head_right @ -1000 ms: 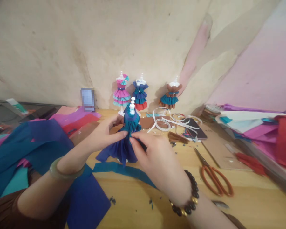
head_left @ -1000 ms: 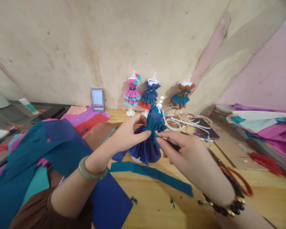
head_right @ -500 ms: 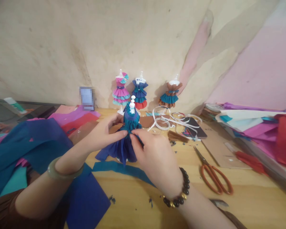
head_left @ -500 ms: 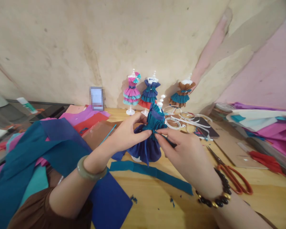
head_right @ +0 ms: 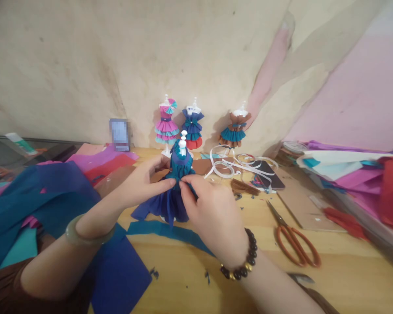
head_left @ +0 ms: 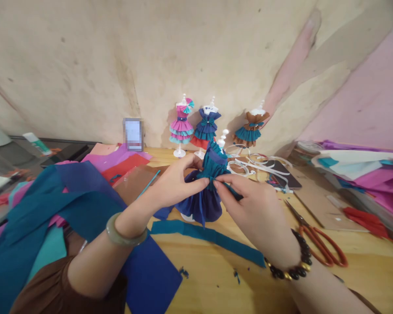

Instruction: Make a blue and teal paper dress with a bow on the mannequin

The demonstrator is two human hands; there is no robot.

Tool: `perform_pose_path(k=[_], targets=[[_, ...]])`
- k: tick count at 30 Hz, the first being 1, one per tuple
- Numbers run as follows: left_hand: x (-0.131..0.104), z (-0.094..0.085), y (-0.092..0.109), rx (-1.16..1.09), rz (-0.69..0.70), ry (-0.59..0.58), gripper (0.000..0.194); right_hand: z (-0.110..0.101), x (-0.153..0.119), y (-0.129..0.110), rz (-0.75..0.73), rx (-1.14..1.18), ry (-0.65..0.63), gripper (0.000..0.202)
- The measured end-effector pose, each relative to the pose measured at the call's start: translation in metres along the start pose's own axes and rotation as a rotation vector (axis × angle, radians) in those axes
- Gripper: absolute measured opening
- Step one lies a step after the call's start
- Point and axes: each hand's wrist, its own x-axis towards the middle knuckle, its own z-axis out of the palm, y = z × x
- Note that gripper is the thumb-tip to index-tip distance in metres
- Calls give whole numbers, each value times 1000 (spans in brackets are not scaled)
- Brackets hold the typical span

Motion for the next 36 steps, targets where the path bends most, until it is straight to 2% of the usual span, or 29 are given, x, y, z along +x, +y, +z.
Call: perform_pose_path(k=[10, 18, 32, 36], targets=[[0, -1, -2, 35, 22, 6, 16, 5, -1, 0, -111, -107, 102, 16], [0, 0, 1, 33, 14, -1, 15, 5, -1, 0, -72, -120, 69, 18], [0, 1, 0, 33, -4, 18, 15, 9, -2, -1, -66, -168, 115, 18], [0, 1, -1, 29, 0, 20, 15, 7, -2, -5, -40, -144, 93, 20]])
